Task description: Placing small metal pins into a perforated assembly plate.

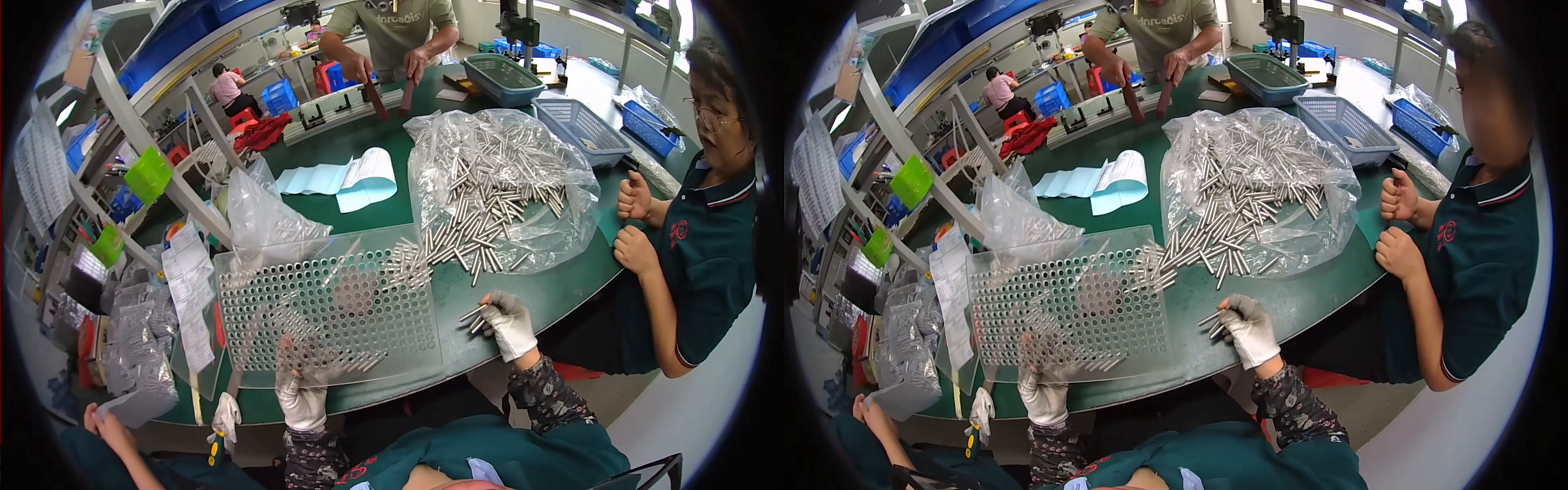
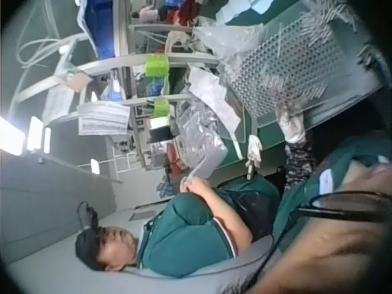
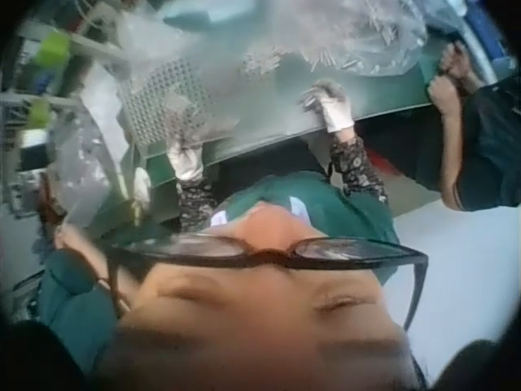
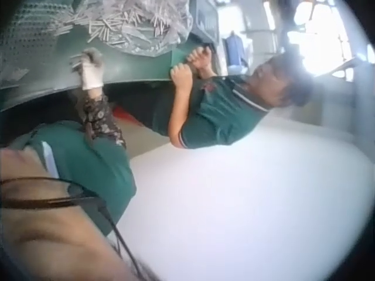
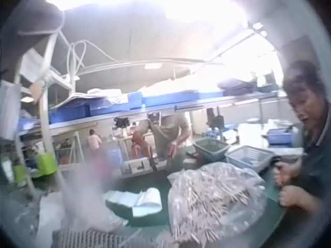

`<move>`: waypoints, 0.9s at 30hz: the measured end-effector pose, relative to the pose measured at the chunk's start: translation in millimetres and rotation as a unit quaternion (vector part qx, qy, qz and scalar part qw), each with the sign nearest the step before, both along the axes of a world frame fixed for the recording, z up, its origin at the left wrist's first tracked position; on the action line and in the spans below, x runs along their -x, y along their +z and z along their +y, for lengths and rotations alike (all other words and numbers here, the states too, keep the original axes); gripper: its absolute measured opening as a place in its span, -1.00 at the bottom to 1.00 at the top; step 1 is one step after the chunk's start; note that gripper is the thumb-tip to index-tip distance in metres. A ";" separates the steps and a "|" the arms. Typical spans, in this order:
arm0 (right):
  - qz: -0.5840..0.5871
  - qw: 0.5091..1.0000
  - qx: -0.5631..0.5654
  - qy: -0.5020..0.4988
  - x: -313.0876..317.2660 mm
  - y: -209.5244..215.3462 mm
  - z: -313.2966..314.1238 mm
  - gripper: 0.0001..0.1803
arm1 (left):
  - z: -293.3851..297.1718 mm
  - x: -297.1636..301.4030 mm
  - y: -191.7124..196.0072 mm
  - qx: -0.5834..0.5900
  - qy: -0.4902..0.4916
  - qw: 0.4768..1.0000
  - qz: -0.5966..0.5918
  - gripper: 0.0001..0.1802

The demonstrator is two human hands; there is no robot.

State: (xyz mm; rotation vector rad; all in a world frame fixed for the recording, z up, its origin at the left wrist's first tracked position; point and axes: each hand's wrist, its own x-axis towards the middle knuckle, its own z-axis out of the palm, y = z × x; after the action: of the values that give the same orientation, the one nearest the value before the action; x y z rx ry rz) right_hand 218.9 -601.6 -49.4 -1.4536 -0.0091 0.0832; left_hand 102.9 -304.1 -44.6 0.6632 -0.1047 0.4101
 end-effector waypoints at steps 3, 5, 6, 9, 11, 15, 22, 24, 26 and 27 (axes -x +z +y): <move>-0.014 0.999 0.024 -0.016 -1.2 0.0 -3.1 -0.87 | 12.5 20.2 8.9 -0.019 -0.020 0.999 -0.034 -0.34; -0.013 1.000 0.015 -0.023 -1.8 3.8 -1.0 -0.89 | 21.5 39.7 8.5 -0.041 0.028 0.999 -0.018 -0.32; -0.015 1.000 0.009 -0.024 -2.0 3.6 0.0 -0.91 | 25.8 49.0 8.2 -0.065 0.070 0.995 -0.010 -0.31; -0.012 1.000 0.006 -0.016 0.4 4.1 2.2 -0.91 | 31.5 76.5 15.5 -0.072 0.103 0.992 0.002 -0.30; -0.021 1.000 -0.004 -0.015 0.8 1.4 0.8 -0.91 | 34.2 84.5 20.1 -0.077 0.133 0.988 0.003 -0.29; -0.027 0.999 0.011 -0.017 0.6 -2.7 0.1 -0.91 | 39.2 74.3 37.6 -0.099 0.118 0.988 0.001 -0.27; 0.008 0.998 -0.051 0.032 1.7 13.9 -4.4 -0.88 | 10.1 -16.8 120.5 -0.149 0.041 0.983 -0.103 -0.54; 0.029 0.999 -0.031 0.004 -8.8 0.2 -11.2 -0.86 | 0.5 -87.4 102.5 -0.086 -0.021 0.989 -0.118 -0.61; 0.021 0.999 -0.037 0.011 -6.5 -1.5 -11.4 -0.86 | -30.5 -120.0 121.1 -0.103 0.000 0.992 -0.066 -0.63; 0.008 0.998 -0.047 0.036 0.9 4.0 -3.7 -0.85 | -37.5 -121.5 136.7 -0.099 0.021 0.994 -0.044 -0.64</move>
State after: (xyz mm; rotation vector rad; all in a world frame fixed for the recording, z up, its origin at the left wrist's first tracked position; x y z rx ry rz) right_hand 218.1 -605.2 -45.4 -1.3581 -0.0520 0.1511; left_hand 224.4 -341.6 92.2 0.8434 -0.2166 0.4731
